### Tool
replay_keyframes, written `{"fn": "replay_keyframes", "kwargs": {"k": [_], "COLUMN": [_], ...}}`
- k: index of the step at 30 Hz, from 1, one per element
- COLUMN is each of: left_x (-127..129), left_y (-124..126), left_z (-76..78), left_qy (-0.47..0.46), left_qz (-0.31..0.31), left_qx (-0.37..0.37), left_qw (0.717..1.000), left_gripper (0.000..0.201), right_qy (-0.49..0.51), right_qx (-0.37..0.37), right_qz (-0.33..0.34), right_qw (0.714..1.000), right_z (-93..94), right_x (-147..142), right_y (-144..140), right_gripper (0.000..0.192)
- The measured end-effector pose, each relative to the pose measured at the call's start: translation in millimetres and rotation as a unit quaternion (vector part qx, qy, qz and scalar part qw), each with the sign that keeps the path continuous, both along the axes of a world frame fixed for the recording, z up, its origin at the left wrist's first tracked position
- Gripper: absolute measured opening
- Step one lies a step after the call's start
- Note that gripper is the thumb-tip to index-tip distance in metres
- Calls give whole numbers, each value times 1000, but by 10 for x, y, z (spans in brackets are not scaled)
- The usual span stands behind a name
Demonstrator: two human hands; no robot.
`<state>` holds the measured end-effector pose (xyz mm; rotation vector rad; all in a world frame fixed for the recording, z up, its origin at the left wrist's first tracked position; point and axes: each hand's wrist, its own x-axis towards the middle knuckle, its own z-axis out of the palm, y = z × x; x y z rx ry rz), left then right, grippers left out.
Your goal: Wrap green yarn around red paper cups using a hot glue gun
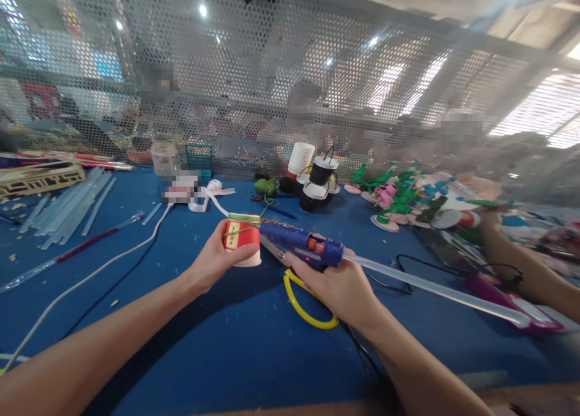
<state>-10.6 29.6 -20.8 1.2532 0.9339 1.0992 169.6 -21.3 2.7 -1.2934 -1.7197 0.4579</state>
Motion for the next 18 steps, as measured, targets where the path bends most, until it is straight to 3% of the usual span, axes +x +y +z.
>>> {"fn": "replay_keyframes", "kwargs": {"k": [10,18], "left_x": [-11,-21], "left_y": [-20,-13], "left_z": [42,41], "left_qy": [-65,-110], "left_qz": [-20,-61], "left_qx": [-35,-54], "left_qw": [997,991], "left_gripper": [59,61], "right_qy": [-19,-19], "right_qx": [13,39], "right_qz": [16,0], "right_qw": [1000,999], "right_z": [135,-2], "right_x": [11,39], "right_y": [-27,15], "right_gripper": [12,16]}}
